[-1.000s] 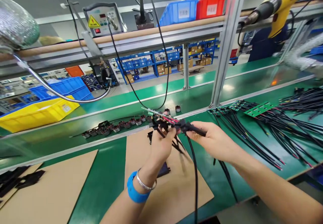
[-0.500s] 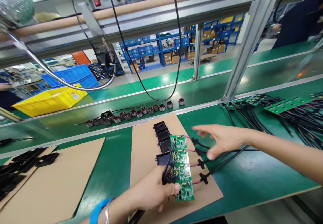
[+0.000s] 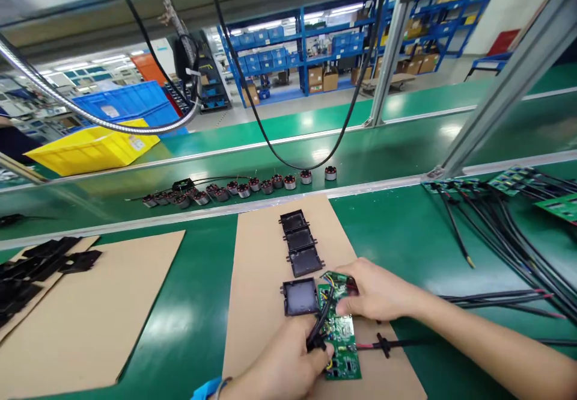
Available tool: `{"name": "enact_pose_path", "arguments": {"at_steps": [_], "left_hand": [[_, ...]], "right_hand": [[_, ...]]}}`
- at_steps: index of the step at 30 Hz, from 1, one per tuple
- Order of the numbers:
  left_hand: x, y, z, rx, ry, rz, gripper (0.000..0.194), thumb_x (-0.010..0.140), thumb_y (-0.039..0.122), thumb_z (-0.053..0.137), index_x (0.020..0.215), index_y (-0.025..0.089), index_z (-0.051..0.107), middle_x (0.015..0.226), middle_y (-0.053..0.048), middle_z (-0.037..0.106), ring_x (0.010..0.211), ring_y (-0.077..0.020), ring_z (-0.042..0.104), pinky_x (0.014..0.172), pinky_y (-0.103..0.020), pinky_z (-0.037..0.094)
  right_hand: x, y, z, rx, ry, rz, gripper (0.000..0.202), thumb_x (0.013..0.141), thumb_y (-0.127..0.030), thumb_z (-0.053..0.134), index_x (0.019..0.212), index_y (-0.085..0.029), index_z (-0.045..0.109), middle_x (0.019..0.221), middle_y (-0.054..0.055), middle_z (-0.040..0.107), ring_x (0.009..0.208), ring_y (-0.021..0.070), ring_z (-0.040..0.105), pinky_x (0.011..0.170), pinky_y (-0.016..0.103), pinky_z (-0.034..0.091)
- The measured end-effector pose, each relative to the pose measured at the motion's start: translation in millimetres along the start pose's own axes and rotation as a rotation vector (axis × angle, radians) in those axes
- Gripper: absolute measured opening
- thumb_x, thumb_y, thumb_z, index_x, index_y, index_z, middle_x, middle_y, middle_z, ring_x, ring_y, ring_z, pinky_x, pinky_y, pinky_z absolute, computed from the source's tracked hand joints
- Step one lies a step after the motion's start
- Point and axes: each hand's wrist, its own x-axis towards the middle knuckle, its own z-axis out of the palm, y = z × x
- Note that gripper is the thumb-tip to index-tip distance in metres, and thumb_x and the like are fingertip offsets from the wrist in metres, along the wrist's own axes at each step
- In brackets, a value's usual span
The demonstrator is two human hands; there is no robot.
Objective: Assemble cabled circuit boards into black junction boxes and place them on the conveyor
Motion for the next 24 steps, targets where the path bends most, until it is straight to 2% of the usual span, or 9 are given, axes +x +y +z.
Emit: {"name": "enact_pose_path", "arguments": {"at_steps": [3,6,8,10,13,15,18,22,24], "left_hand": [[-2,8,1.7,0.033,0.019,0.147,0.026,0.081,0.015,0.054,0.105,0.016,0.064,0.090,-0.003,0.064,0.086,-0.0192,0.059,0.076,-0.026,0.048],[-2,12,2.6,0.044,0.020,0.186,0.032,0.080,0.011,0.052,0.108,0.018,0.065,0.097,-0.002,0.065,0.095,-0.0205,0.057,0.086,-0.028,0.045],[-2,11,3.1,0.077,0.030,0.166,0.031,0.079,0.011,0.052,0.106,0.018,0.065,0.096,-0.001,0.066,0.092,-0.0196,0.057,0.083,-0.026,0.045],[-3,8,3.9,0.129,0.039,0.152,0.025,0.081,0.013,0.051,0.102,0.017,0.064,0.094,-0.001,0.065,0.085,-0.0184,0.057,0.074,-0.024,0.045],[-6,3,5.8,0.237,0.077,0.177,0.016,0.085,0.018,0.049,0.094,0.016,0.062,0.087,-0.003,0.065,0.075,-0.0171,0.056,0.064,-0.023,0.041],[-8,-2,7.4,0.311,0.099,0.212,0.012,0.084,0.017,0.050,0.090,0.016,0.059,0.082,-0.004,0.064,0.070,-0.0168,0.054,0.060,-0.024,0.038],[-9,-8,10.0,0.370,0.110,0.242,0.016,0.074,0.010,0.053,0.088,0.018,0.056,0.077,-0.002,0.063,0.064,-0.0163,0.053,0.057,-0.024,0.036],[-9,-7,10.3,0.368,0.145,0.205,0.025,0.067,0.004,0.051,0.086,0.019,0.055,0.080,-0.001,0.065,0.072,-0.0175,0.059,0.061,-0.023,0.041],[-11,-2,8.5,0.370,0.137,0.184,0.026,0.072,0.008,0.052,0.095,0.019,0.057,0.087,-0.003,0.068,0.079,-0.0195,0.063,0.066,-0.024,0.045]], "right_hand": [[-9,4,12,-0.050,0.062,-0.021,0.008,0.077,-0.015,0.062,0.083,-0.021,0.064,0.074,-0.002,0.065,0.067,0.0148,0.059,0.064,0.024,0.041],[-20,16,23,-0.189,0.173,-0.162,0.009,0.082,-0.015,0.054,0.085,-0.019,0.062,0.075,0.002,0.063,0.068,0.0168,0.057,0.061,0.027,0.040],[-24,19,25,-0.233,0.223,-0.248,0.013,0.084,-0.014,0.049,0.082,-0.018,0.061,0.075,0.004,0.060,0.069,0.0174,0.056,0.060,0.027,0.040],[-24,16,24,-0.167,0.224,-0.169,0.010,0.085,-0.017,0.051,0.082,-0.018,0.060,0.074,0.003,0.059,0.068,0.0161,0.054,0.061,0.026,0.041],[-23,3,22,0.065,-0.017,0.139,0.017,0.072,-0.026,0.071,0.085,-0.020,0.061,0.071,-0.003,0.059,0.060,0.0130,0.051,0.053,0.022,0.039],[-24,-5,25,0.150,-0.168,0.246,0.020,0.066,-0.026,0.075,0.079,-0.021,0.061,0.066,-0.005,0.057,0.057,0.0123,0.049,0.049,0.021,0.037],[-34,-6,36,0.093,-0.108,0.176,0.005,0.072,-0.019,0.063,0.073,-0.021,0.059,0.069,-0.003,0.060,0.066,0.0148,0.055,0.061,0.023,0.041],[-46,3,48,-0.082,0.007,-0.051,0.021,0.066,-0.010,0.051,0.082,-0.020,0.060,0.073,0.001,0.062,0.069,0.0183,0.056,0.064,0.027,0.040],[-46,5,45,-0.106,0.008,-0.025,0.018,0.069,-0.011,0.054,0.084,-0.021,0.061,0.075,0.002,0.063,0.071,0.0190,0.057,0.064,0.027,0.040]]}}
